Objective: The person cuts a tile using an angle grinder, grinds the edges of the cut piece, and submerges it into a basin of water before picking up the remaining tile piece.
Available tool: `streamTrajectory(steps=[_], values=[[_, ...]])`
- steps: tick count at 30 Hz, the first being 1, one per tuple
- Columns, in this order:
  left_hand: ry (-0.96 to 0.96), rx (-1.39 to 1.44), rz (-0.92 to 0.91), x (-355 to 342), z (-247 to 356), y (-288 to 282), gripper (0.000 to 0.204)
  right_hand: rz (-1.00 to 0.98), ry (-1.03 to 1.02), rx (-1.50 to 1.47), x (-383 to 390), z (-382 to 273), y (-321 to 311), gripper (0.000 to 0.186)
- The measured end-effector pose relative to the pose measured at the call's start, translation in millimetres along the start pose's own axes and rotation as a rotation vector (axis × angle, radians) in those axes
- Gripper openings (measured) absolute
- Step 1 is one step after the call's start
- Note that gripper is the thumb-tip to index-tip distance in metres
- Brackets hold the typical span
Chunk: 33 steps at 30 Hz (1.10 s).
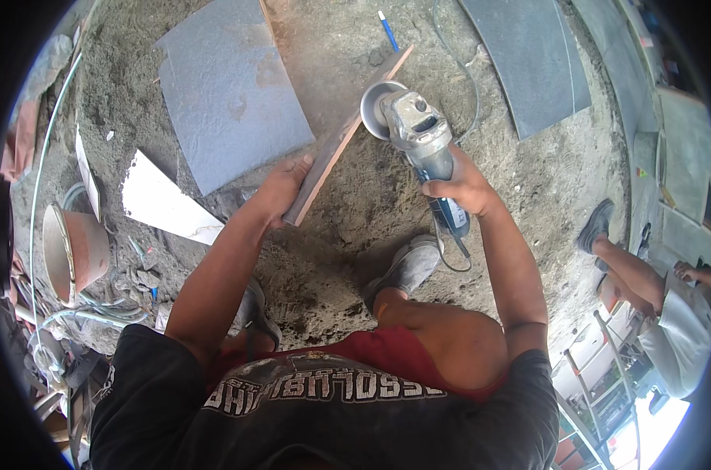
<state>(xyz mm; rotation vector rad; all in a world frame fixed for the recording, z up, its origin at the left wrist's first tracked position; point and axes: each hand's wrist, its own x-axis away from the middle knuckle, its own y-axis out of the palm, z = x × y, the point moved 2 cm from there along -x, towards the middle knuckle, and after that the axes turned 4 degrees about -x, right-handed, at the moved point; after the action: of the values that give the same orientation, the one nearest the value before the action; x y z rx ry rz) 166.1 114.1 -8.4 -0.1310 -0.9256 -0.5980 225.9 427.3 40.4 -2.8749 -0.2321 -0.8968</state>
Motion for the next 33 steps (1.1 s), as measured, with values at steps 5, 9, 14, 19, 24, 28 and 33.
streamTrajectory(steps=[5,9,14,19,24,28,33], values=[[0.02,0.052,-0.013,-10,-14,-5,0.048,0.037,-0.041,0.069,-9,-2,-10,0.081],[-0.017,0.057,-0.002,-4,-6,-1,0.048,0.051,-0.012,0.085,-15,-1,-16,0.084],[-0.033,0.016,-0.013,-1,0,0,0.049,0.069,-0.06,0.142,-25,7,-32,0.086],[-0.003,0.112,0.01,-2,-5,2,0.054,0.024,-0.01,0.062,-38,12,-41,0.091],[0.018,0.048,0.038,-7,-10,1,0.055,0.044,-0.002,0.063,-47,13,-51,0.088],[0.011,-0.017,0.033,-4,-7,-1,0.055,0.072,0.006,0.024,-52,9,-54,0.088],[-0.042,-0.03,0.019,-2,-4,0,0.048,0.091,-0.004,0.029,-63,11,-66,0.088]])
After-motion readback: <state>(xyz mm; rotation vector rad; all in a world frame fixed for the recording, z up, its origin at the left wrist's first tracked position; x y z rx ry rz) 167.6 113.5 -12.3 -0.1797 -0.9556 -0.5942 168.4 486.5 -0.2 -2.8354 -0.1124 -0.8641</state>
